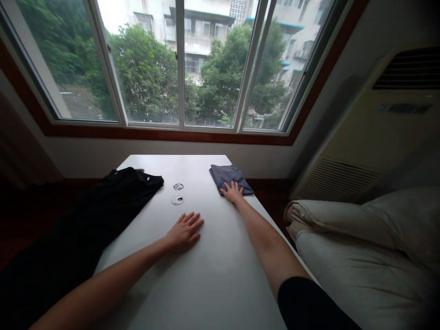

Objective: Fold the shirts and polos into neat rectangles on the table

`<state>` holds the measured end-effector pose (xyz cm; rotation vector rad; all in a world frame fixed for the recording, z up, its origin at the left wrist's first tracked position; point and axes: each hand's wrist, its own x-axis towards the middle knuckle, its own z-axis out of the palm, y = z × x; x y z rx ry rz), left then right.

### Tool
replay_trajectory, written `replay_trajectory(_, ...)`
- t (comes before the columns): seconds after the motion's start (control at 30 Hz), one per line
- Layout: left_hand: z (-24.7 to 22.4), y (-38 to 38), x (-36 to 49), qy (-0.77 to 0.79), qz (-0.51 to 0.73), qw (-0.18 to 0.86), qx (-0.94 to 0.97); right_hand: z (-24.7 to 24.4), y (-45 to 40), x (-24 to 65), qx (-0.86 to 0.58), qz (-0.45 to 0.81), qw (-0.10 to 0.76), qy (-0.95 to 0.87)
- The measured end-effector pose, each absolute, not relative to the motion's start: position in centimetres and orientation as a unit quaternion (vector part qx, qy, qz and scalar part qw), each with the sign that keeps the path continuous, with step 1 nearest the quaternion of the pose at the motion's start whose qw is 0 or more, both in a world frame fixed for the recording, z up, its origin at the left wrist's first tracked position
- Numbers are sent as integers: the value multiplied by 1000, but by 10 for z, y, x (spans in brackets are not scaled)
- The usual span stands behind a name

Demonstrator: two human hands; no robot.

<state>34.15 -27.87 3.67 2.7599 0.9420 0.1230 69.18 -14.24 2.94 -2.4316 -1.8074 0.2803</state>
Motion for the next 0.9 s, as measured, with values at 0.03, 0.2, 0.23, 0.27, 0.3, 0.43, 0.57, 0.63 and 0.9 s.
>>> replay_trajectory(0.03, 37, -282, 338, 326, 43, 111, 938, 28, -145, 690, -797, 90, 49, -595)
replay_trajectory(0.2, 37, -299, 336, 346, 53, 115, 930, 22, -151, 678, -797, 80, 58, -597)
replay_trajectory(0.23, 37, -302, 337, 346, 51, 117, 930, 22, -150, 677, -798, 80, 57, -594)
replay_trajectory(0.27, 38, -306, 338, 344, 48, 120, 930, 21, -148, 676, -800, 81, 57, -592)
replay_trajectory(0.3, 40, -309, 339, 343, 43, 122, 930, 21, -145, 676, -801, 82, 56, -590)
replay_trajectory(0.43, 48, -315, 339, 343, 21, 131, 930, 23, -124, 680, -803, 85, 56, -587)
replay_trajectory(0.57, 53, -313, 339, 343, 21, 136, 929, 26, -100, 689, -798, 90, 48, -594)
replay_trajectory(0.63, 53, -312, 338, 342, 26, 139, 929, 28, -91, 693, -797, 90, 40, -596)
replay_trajectory(0.9, 48, -312, 335, 340, 49, 149, 927, 23, -104, 686, -794, 13, 90, -601)
